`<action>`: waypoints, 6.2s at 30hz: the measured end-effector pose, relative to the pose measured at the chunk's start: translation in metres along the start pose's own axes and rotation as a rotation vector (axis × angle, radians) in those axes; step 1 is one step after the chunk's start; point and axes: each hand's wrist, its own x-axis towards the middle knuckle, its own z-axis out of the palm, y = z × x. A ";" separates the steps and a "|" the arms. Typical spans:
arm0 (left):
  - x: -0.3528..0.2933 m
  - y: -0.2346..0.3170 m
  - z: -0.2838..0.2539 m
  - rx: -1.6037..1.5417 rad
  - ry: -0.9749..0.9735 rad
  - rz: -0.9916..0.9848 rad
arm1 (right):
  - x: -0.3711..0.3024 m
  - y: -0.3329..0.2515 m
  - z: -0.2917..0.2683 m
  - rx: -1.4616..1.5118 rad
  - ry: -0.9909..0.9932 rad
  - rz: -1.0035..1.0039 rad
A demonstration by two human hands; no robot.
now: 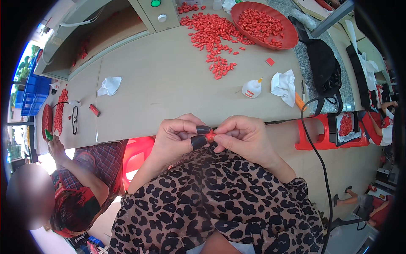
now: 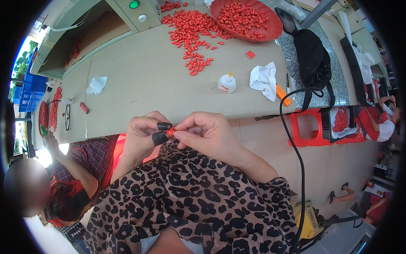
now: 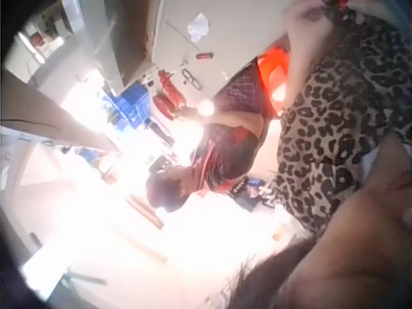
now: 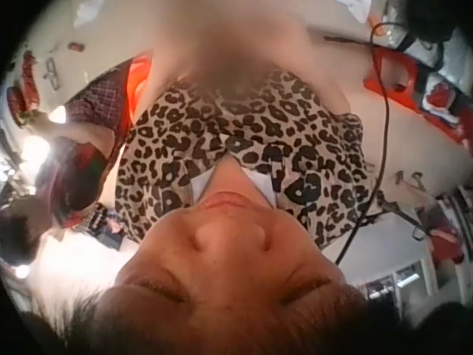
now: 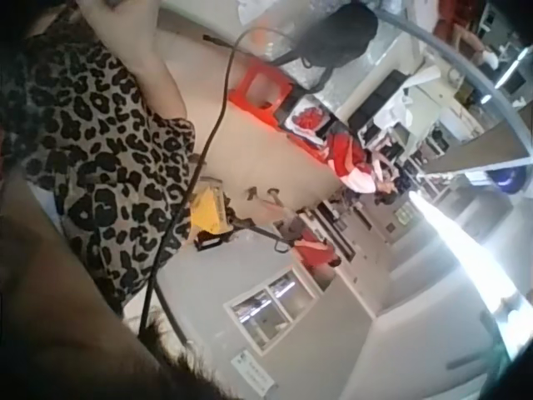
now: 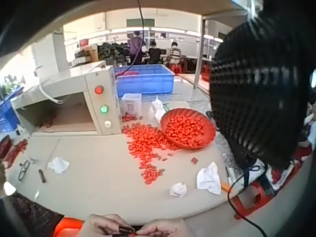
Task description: Glue small red plastic toy components together using a precision adhesive bottle on a factory assembly line table.
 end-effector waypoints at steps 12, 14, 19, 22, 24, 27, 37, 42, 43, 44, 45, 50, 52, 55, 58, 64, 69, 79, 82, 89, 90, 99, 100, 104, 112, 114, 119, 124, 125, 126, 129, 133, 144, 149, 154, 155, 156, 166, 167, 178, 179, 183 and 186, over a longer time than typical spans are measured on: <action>-0.003 -0.012 0.002 -0.146 0.081 -0.059 | 0.003 0.008 -0.003 -0.018 0.012 0.072; -0.003 -0.012 0.003 -0.153 0.078 -0.053 | 0.003 0.008 -0.003 -0.015 0.009 0.081; -0.002 -0.016 0.001 -0.162 0.081 -0.062 | 0.004 0.012 -0.003 -0.002 0.033 0.072; -0.002 -0.015 0.001 -0.119 0.079 -0.054 | 0.004 0.012 -0.003 -0.011 0.026 0.053; -0.004 -0.015 -0.001 -0.087 0.063 -0.051 | 0.003 0.011 -0.003 -0.010 0.012 0.064; -0.004 -0.011 -0.002 0.005 0.027 0.024 | 0.001 0.005 -0.001 -0.044 -0.032 0.000; -0.001 -0.007 -0.004 0.057 -0.028 0.088 | -0.001 0.005 -0.003 -0.052 -0.011 -0.009; -0.001 -0.009 -0.004 0.073 -0.014 0.103 | 0.000 0.004 -0.004 -0.029 -0.024 0.000; -0.001 -0.009 -0.004 0.077 -0.010 0.113 | 0.000 0.004 -0.004 -0.029 -0.023 0.000; -0.001 -0.010 -0.004 0.077 -0.011 0.111 | 0.000 0.004 -0.005 -0.028 -0.015 0.019; -0.001 -0.010 -0.004 0.089 -0.013 0.102 | 0.000 0.004 -0.005 -0.027 -0.008 0.038; -0.001 -0.011 -0.003 0.069 -0.016 0.075 | 0.000 0.007 -0.004 -0.017 -0.003 0.010; -0.001 -0.012 -0.003 0.076 -0.007 0.060 | 0.000 0.007 -0.005 -0.024 0.005 0.020; 0.000 -0.014 -0.003 -0.002 -0.005 0.045 | 0.002 0.007 -0.006 -0.049 -0.001 0.054; 0.002 -0.015 -0.002 -0.180 -0.014 0.006 | 0.004 0.003 -0.002 0.010 0.038 0.058; 0.002 -0.016 0.001 -0.079 0.031 -0.034 | 0.008 0.005 -0.004 0.136 0.083 0.182; 0.001 -0.015 0.006 0.031 0.097 -0.043 | 0.011 0.008 -0.005 0.181 0.098 0.199; 0.000 -0.017 0.007 0.075 0.151 -0.036 | 0.013 0.009 -0.006 0.087 0.119 0.243; 0.001 -0.015 0.009 0.108 0.158 -0.078 | 0.013 0.012 -0.007 0.106 0.119 0.230; 0.003 -0.016 0.009 0.130 0.170 -0.096 | 0.015 0.017 -0.008 0.100 0.120 0.218; 0.003 -0.016 0.010 0.125 0.183 -0.087 | 0.015 0.018 -0.008 0.102 0.126 0.212; 0.004 -0.017 0.008 0.131 0.185 -0.086 | 0.016 0.017 -0.005 0.130 0.166 0.214; 0.003 -0.017 0.008 0.124 0.176 -0.081 | 0.015 0.016 -0.005 0.130 0.166 0.215; 0.002 -0.017 0.008 0.118 0.187 -0.080 | 0.015 0.013 -0.003 0.105 0.157 0.215; 0.001 -0.015 0.009 0.154 0.190 -0.130 | 0.014 0.012 -0.003 0.053 0.146 0.231; 0.002 -0.013 0.010 0.169 0.194 -0.132 | 0.015 0.012 -0.003 0.041 0.138 0.246; 0.002 -0.014 0.012 0.198 0.214 -0.118 | 0.015 0.016 -0.003 0.057 0.144 0.234; 0.002 -0.017 0.014 0.197 0.239 -0.086 | 0.015 0.019 -0.002 0.067 0.157 0.225; 0.002 -0.017 0.014 0.196 0.238 -0.087 | 0.015 0.019 -0.002 0.063 0.165 0.223; 0.003 -0.016 0.014 0.200 0.237 -0.087 | 0.015 0.020 -0.002 0.059 0.173 0.221; 0.003 -0.017 0.015 0.202 0.244 -0.081 | 0.015 0.020 -0.002 0.065 0.182 0.221; 0.004 -0.017 0.017 0.223 0.260 -0.065 | 0.016 0.019 -0.001 0.056 0.192 0.215; 0.003 -0.020 0.016 0.266 0.274 -0.038 | 0.016 0.020 -0.001 0.074 0.202 0.203; 0.004 -0.019 0.018 0.263 0.268 -0.029 | 0.017 0.021 -0.001 0.081 0.214 0.204; 0.005 -0.021 0.018 0.240 0.272 -0.032 | 0.017 0.020 0.000 0.084 0.224 0.198; 0.005 -0.021 0.018 0.239 0.272 -0.032 | 0.017 0.021 -0.001 0.084 0.228 0.198; 0.005 -0.022 0.017 0.224 0.275 -0.034 | 0.018 0.022 -0.001 0.082 0.233 0.198; 0.010 -0.022 0.005 -0.278 0.193 -0.252 | 0.015 0.016 -0.007 0.151 0.230 0.205; 0.010 -0.022 0.005 -0.279 0.193 -0.248 | 0.015 0.016 -0.007 0.165 0.234 0.203; 0.014 -0.019 0.011 -0.274 0.177 -0.270 | 0.012 0.013 -0.011 0.186 0.249 0.191; 0.014 -0.019 0.011 -0.274 0.176 -0.268 | 0.012 0.012 -0.011 0.183 0.249 0.188; 0.014 -0.018 0.012 -0.277 0.146 -0.281 | 0.010 0.011 -0.009 0.156 0.267 0.166; 0.014 -0.017 0.014 -0.291 0.126 -0.282 | 0.008 0.011 -0.009 0.110 0.263 0.136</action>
